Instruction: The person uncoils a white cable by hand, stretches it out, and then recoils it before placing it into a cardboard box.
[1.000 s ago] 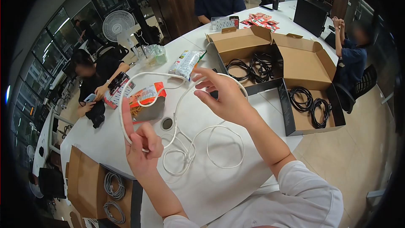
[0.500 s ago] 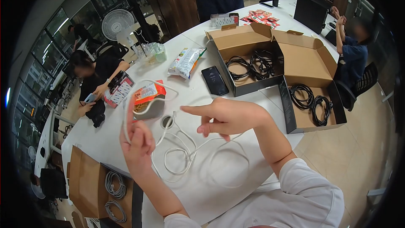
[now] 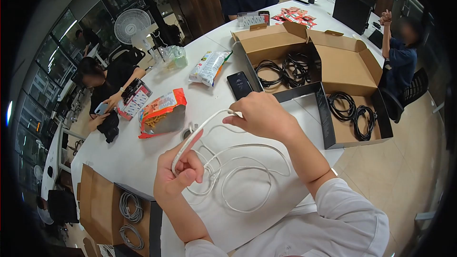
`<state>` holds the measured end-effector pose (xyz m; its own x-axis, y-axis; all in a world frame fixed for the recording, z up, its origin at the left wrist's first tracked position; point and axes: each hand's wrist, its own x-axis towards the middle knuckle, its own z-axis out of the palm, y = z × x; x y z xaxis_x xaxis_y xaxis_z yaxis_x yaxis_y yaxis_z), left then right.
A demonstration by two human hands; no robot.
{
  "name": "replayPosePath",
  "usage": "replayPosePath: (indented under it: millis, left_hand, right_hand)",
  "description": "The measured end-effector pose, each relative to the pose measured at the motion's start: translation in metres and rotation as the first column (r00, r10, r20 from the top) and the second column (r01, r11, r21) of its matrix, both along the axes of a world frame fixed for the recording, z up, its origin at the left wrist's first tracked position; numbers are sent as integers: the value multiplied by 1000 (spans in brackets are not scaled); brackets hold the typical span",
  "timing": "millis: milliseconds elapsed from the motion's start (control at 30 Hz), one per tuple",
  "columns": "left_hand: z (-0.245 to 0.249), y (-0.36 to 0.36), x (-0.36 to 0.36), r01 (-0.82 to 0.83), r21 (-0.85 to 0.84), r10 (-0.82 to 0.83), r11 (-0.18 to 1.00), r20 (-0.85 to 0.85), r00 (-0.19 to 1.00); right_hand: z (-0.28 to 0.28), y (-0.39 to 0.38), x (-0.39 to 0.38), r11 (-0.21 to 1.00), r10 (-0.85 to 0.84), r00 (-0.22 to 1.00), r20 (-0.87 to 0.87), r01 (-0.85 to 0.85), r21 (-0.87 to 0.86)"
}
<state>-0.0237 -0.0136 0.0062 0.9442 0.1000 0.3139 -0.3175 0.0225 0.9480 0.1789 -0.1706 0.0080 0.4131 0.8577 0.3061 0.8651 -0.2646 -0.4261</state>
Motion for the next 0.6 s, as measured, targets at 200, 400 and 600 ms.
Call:
replayPosePath:
  millis: [200, 400, 600]
  left_hand:
    - [-4, 2, 5, -108, -141, 127, 984, 134, 983]
    - [-2, 0, 20, -412, -148, 410, 899, -45, 911]
    - [-3, -3, 31, -333, -222, 302, 917, -161, 940]
  right_hand:
    - [3, 4, 5, 973, -64, 996, -59, 76, 218]
    - [16, -2, -2, 927, 198, 845, -496, 3, 374]
    - [19, -4, -3, 900, 329, 696, -638, -28, 434]
